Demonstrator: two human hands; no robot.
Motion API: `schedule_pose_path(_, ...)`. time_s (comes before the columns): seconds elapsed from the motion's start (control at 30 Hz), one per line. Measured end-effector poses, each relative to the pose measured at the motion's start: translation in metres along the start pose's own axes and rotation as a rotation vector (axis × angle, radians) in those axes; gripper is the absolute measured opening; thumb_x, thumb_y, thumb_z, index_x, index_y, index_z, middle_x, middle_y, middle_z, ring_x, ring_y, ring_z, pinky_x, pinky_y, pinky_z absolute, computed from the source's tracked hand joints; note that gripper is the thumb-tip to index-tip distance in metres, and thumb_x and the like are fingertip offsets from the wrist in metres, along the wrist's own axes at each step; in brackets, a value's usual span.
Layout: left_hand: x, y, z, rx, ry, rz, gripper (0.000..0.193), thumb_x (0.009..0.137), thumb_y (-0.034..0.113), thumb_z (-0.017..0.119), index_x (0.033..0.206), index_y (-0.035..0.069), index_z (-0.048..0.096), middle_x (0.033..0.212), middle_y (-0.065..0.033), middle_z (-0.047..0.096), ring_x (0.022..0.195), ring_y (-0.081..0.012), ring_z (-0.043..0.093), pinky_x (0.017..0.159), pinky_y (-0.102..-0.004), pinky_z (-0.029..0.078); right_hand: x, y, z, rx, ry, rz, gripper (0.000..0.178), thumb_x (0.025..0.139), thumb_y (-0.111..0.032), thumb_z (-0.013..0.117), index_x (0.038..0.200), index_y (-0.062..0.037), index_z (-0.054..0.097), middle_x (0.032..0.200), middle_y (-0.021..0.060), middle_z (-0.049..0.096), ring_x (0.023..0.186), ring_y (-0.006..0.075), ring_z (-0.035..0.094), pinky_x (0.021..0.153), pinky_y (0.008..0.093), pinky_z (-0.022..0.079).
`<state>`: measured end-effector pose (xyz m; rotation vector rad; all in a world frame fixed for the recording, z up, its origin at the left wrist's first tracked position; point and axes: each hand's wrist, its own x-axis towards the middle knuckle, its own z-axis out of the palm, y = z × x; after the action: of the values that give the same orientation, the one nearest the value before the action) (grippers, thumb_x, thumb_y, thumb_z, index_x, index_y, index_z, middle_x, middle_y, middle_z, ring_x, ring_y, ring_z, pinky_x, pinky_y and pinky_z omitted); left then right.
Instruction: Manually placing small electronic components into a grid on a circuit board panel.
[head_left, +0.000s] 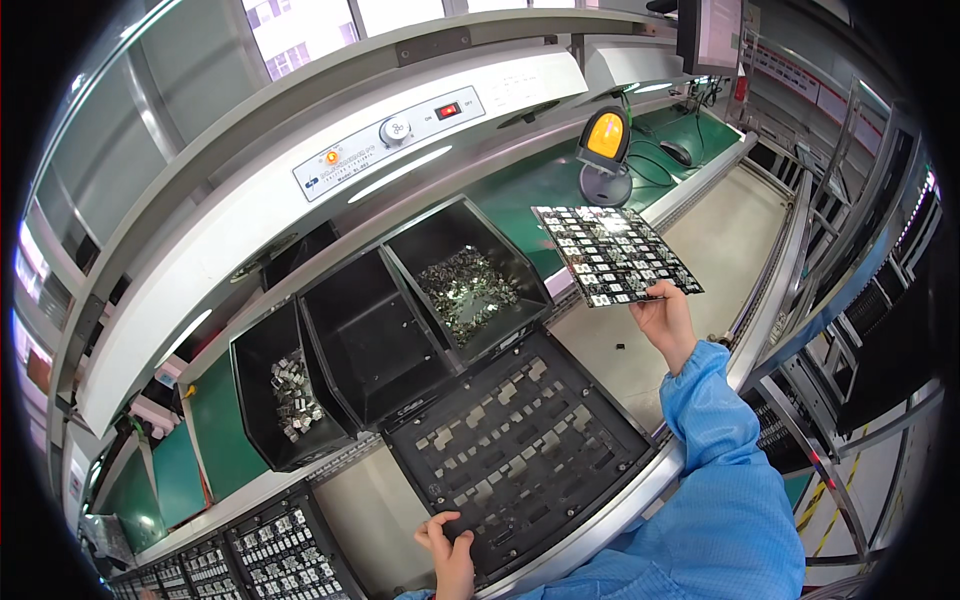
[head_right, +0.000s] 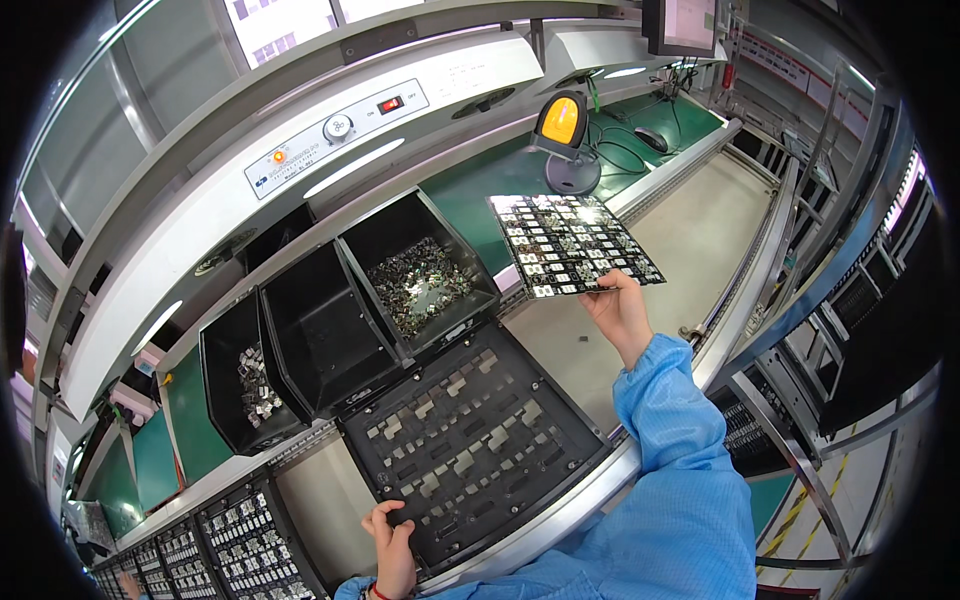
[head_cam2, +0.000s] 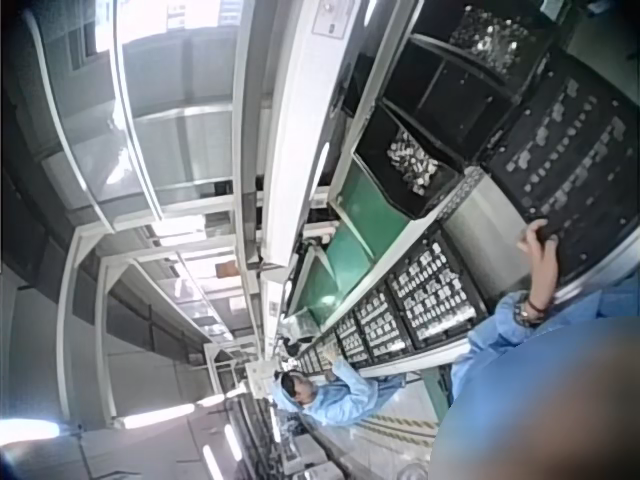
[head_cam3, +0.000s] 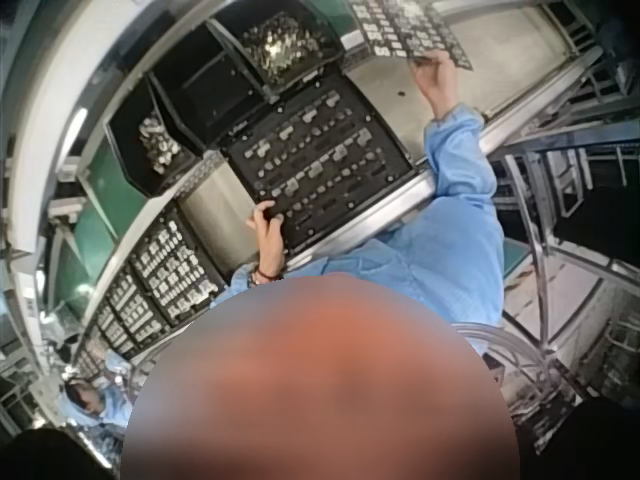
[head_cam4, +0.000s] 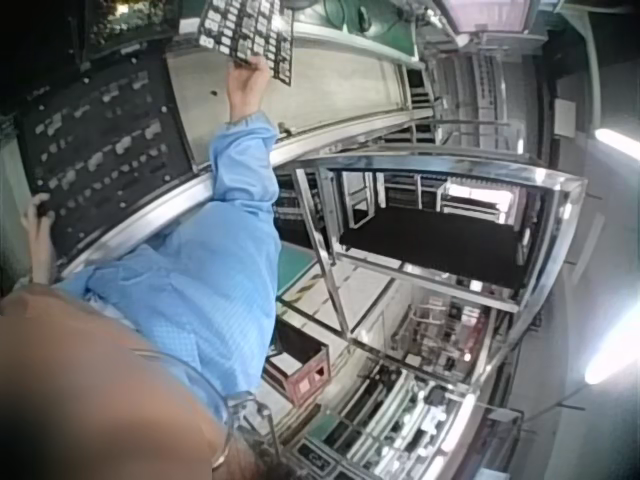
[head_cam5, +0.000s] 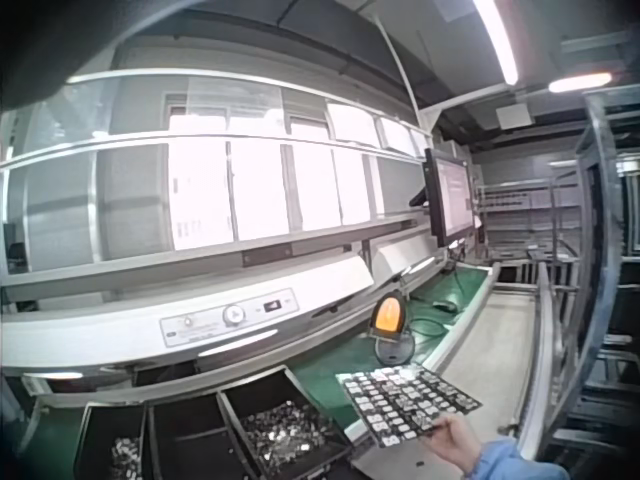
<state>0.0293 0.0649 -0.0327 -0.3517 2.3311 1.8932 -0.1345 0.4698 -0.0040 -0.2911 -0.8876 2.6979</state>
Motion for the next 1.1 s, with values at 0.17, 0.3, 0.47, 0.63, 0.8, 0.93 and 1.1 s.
schedule_pose_path(0.17, -0.001, 0.003, -0.003, 0.002, 0.007, -0.001, 0.031, 0.075, 0.004, 0.054, 0.105, 0.012, 0.054, 0.113, -0.0073, 0.03, 0.111, -0.0192, 0.031, 0.098, -0.03, 0.024, 0.002, 0.001, 0.003, 0.014, -0.013, 0.004, 0.024, 0.076, 0.0, 0.045, 0.099, 0.0017, 0.052, 0.095, 0.0097, 0.063, 0.084, 0.0204, 0.061, 0.075, 0.0318, 0.053)
schedule_pose_path(0.3, 0.0, 0.005, 0.0, -0.002, -0.002, -0.014, 0.031, 0.075, 0.004, 0.054, 0.105, 0.012, 0.054, 0.113, -0.0073, 0.03, 0.11, -0.0191, 0.031, 0.098, -0.0296, 0.024, 0.002, 0.0, -0.001, 0.017, -0.01, 0.008, 0.024, 0.076, 0.001, 0.045, 0.099, 0.002, 0.052, 0.096, 0.01, 0.063, 0.084, 0.0206, 0.061, 0.076, 0.0319, 0.053)
schedule_pose_path(0.47, -0.002, 0.003, 0.0, -0.019, -0.001, -0.003, 0.03, 0.075, 0.004, 0.053, 0.104, 0.012, 0.054, 0.112, -0.0073, 0.03, 0.11, -0.0192, 0.031, 0.098, -0.03, 0.024, 0.0, 0.0, -0.001, -0.007, -0.03, 0.0, 0.024, 0.076, -0.001, 0.045, 0.098, 0.0007, 0.053, 0.097, 0.009, 0.063, 0.085, 0.0204, 0.061, 0.076, 0.033, 0.053)
schedule_pose_path(0.63, -0.003, 0.005, 0.0, -0.009, -0.003, -0.003, 0.03, 0.075, 0.004, 0.053, 0.104, 0.011, 0.054, 0.112, -0.0073, 0.03, 0.11, -0.0193, 0.031, 0.099, -0.0301, 0.023, -0.001, 0.001, -0.005, -0.032, -0.067, -0.01, 0.023, 0.077, -0.001, 0.045, 0.098, 0.0004, 0.055, 0.099, 0.009, 0.062, 0.088, 0.0207, 0.061, 0.079, 0.0347, 0.052)
schedule_pose_path(0.8, -0.002, 0.005, 0.0, 0.002, -0.003, -0.001, 0.03, 0.075, 0.004, 0.053, 0.104, 0.011, 0.054, 0.111, -0.0075, 0.031, 0.111, -0.0196, 0.031, 0.099, -0.0303, 0.022, -0.002, 0.002, 0.001, -0.032, -0.08, 0.036, 0.033, 0.075, 0.001, 0.045, 0.107, 0.005, 0.052, 0.106, 0.0126, 0.062, 0.093, 0.0239, 0.062, 0.083, 0.0358, 0.053)
schedule_pose_path(0.93, -0.002, 0.006, 0.0, -0.004, 0.004, -0.003, 0.029, 0.075, 0.004, 0.053, 0.104, 0.011, 0.054, 0.112, -0.0076, 0.031, 0.112, -0.0199, 0.03, 0.1, -0.0308, 0.021, -0.005, 0.003, 0.007, -0.067, -0.1, 0.062, 0.03, 0.077, 0.0, 0.045, 0.106, 0.0062, 0.053, 0.104, 0.0134, 0.062, 0.093, 0.024, 0.061, 0.085, 0.0389, 0.052)
schedule_pose_path(1.1, -0.002, 0.006, 0.0, 0.001, 0.003, -0.02, 0.029, 0.075, 0.004, 0.053, 0.104, 0.011, 0.055, 0.112, -0.0076, 0.031, 0.112, -0.0198, 0.029, 0.101, -0.0308, 0.021, -0.002, 0.004, 0.001, -0.058, -0.109, 0.081, 0.042, 0.074, 0.001, 0.043, 0.115, 0.0092, 0.048, 0.112, 0.017, 0.06, 0.099, 0.0272, 0.061, 0.088, 0.0393, 0.052)
